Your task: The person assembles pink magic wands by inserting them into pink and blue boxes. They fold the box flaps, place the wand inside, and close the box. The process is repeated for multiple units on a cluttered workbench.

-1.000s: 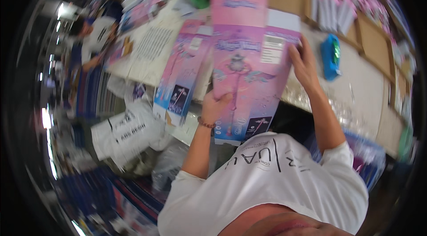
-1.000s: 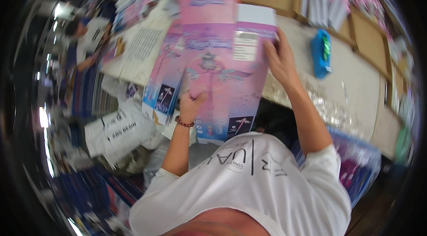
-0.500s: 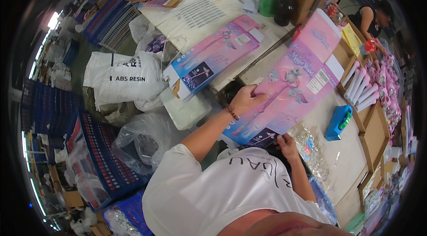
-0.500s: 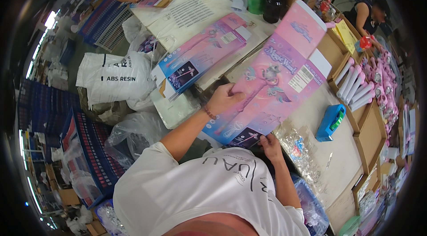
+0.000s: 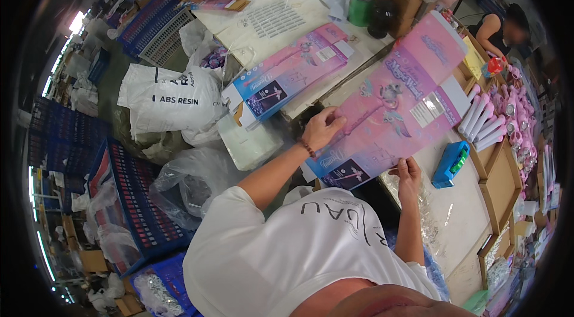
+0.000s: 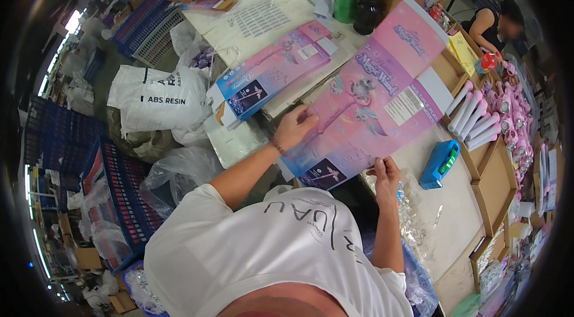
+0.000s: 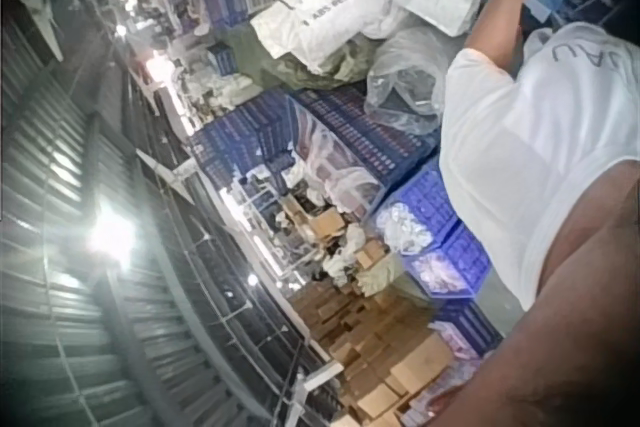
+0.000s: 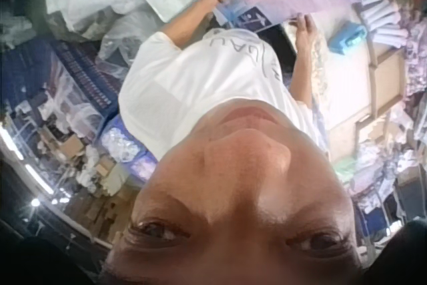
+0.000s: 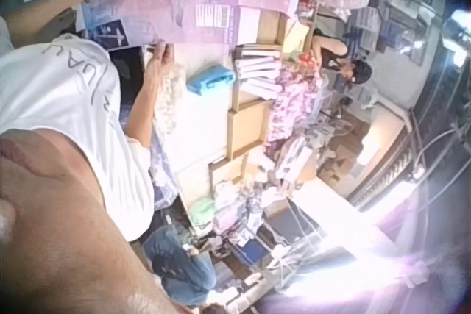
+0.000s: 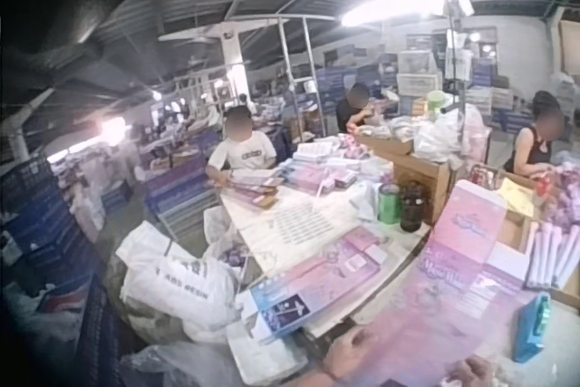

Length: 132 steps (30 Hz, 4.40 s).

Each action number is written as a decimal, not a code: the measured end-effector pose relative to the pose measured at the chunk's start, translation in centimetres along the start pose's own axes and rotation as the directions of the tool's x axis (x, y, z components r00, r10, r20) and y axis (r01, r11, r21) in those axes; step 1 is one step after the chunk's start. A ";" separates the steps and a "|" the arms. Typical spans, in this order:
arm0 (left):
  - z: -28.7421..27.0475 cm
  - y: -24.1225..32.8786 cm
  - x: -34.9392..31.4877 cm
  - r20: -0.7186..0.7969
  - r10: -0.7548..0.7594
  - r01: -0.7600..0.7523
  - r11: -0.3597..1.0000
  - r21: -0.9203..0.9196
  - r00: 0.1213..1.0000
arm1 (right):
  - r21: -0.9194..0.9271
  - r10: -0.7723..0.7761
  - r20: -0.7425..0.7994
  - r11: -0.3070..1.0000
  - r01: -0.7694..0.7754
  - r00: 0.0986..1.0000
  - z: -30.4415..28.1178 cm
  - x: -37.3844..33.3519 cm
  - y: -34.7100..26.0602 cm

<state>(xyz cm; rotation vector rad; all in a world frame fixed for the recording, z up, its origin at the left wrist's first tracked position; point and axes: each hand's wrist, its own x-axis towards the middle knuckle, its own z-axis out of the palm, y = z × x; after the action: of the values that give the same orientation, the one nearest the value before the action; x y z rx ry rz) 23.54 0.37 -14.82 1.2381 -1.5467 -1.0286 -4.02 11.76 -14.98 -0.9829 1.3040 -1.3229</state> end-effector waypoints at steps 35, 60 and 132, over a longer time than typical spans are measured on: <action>-10.5 3.7 5.0 0.104 0.057 -0.108 0.797 0.594 0.993 | 0.287 0.255 0.085 0.920 -0.268 0.963 -4.7 1.4 -5.0; -8.1 -3.2 12.4 0.340 -0.242 0.414 0.421 -0.807 0.909 | 0.424 0.278 -0.068 0.877 -0.224 0.958 12.2 22.3 -3.3; -28.7 -33.8 47.9 -0.112 0.012 0.082 0.601 0.795 0.994 | -0.652 -0.058 0.714 0.309 0.692 0.698 33.0 47.4 8.3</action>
<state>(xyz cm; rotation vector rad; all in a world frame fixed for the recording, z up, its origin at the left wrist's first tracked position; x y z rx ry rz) 54.10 -54.41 -32.84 1.8924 -1.9844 -0.2089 20.82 -40.21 -24.56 -2.4468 1.2599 -0.3591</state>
